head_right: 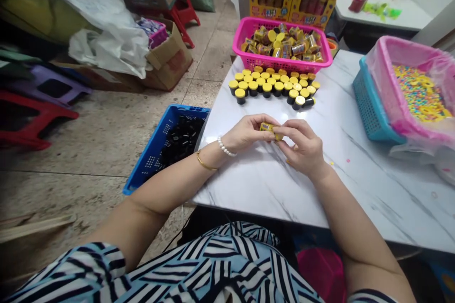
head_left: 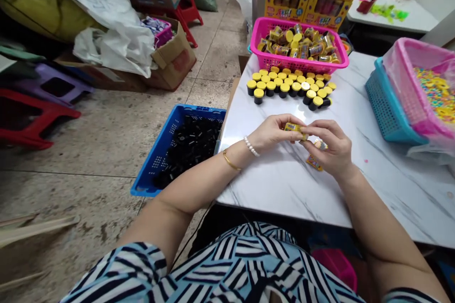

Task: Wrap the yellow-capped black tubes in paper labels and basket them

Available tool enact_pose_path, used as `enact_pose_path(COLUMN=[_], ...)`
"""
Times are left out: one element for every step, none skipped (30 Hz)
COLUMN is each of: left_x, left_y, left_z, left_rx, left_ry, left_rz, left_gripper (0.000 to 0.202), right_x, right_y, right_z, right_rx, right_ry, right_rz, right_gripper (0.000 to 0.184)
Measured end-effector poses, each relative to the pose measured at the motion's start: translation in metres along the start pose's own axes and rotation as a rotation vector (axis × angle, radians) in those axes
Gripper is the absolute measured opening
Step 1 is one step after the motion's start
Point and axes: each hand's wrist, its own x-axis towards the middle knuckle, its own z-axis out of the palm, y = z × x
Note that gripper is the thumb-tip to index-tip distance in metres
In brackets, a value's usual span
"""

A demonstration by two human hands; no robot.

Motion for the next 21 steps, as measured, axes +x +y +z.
enact_pose_path(left_x=[-0.001, -0.001, -0.002, -0.002, -0.002, -0.002, -0.002, -0.002, -0.002, -0.002, -0.003, -0.003, -0.003, -0.004, -0.004, -0.005, -0.005, -0.005, -0.005, -0.005, -0.005], left_y=[0.0, 0.0, 0.0, 0.001, 0.0, 0.0, 0.0, 0.001, 0.001, 0.002, 0.002, 0.003, 0.004, 0.004, 0.003, 0.003, 0.001, 0.0, -0.001, -0.002, -0.003], left_z=[0.0, -0.001, -0.001, -0.003, -0.004, -0.004, -0.005, -0.004, -0.003, -0.002, -0.001, 0.0, 0.001, 0.002, 0.003, 0.003, 0.003, 0.003, 0.003, 0.002, 0.002], left_rx=[0.006, 0.005, -0.005, -0.015, -0.019, -0.012, 0.007, 0.038, 0.075, 0.111, 0.139, 0.156, 0.16, 0.153, 0.141, 0.13, 0.119, 0.104, 0.082, 0.052, 0.02], left_ry=[0.0, 0.002, 0.008, 0.016, 0.023, 0.028, 0.032, 0.039, 0.053, 0.072, 0.097, 0.122, 0.144, 0.157, 0.161, 0.157, 0.146, 0.131, 0.119, 0.108, 0.108], left_rz=[0.007, -0.001, -0.023, -0.047, -0.064, -0.069, -0.055, -0.02, 0.024, 0.064, 0.095, 0.108, 0.104, 0.084, 0.058, 0.035, 0.02, 0.009, 0.001, -0.009, -0.02], left_gripper=[0.043, 0.044, 0.045, 0.045, 0.044, 0.042, 0.04, 0.037, 0.035, 0.034, 0.033, 0.032, 0.031, 0.032, 0.033, 0.035, 0.038, 0.04, 0.044, 0.047, 0.05], right_x=[0.0, -0.001, -0.002, -0.004, -0.006, -0.007, -0.009, -0.01, -0.01, -0.01, -0.009, -0.008, -0.006, -0.005, -0.004, -0.003, -0.003, -0.004, -0.005, -0.006, -0.008], right_y=[0.002, 0.005, 0.008, 0.011, 0.014, 0.015, 0.016, 0.015, 0.013, 0.011, 0.008, 0.005, 0.002, 0.001, 0.0, 0.0, 0.0, 0.002, 0.003, 0.005, 0.007], right_z=[-0.001, -0.002, -0.001, -0.001, 0.001, 0.003, 0.006, 0.009, 0.013, 0.017, 0.021, 0.024, 0.027, 0.028, 0.028, 0.027, 0.026, 0.025, 0.024, 0.024, 0.024], right_rx=[-0.036, -0.062, -0.081, -0.089, -0.085, -0.068, -0.035, 0.016, 0.086, 0.169, 0.255, 0.33, 0.384, 0.413, 0.427, 0.434, 0.44, 0.445, 0.448, 0.443, 0.426], right_ry=[0.007, 0.015, 0.016, 0.015, 0.015, 0.016, 0.027, 0.05, 0.074, 0.082, 0.071, 0.048, 0.024, 0.006, 0.001, 0.005, 0.009, 0.005, -0.004, -0.011, -0.004], right_rz=[-0.024, -0.036, -0.038, -0.037, -0.032, -0.011, 0.036, 0.114, 0.221, 0.343, 0.463, 0.559, 0.617, 0.64, 0.643, 0.639, 0.638, 0.643, 0.647, 0.642, 0.622], right_gripper=[0.037, 0.037, 0.038, 0.038, 0.037, 0.035, 0.034, 0.032, 0.031, 0.031, 0.032, 0.033, 0.035, 0.037, 0.039, 0.041, 0.042, 0.041, 0.039, 0.037, 0.035])
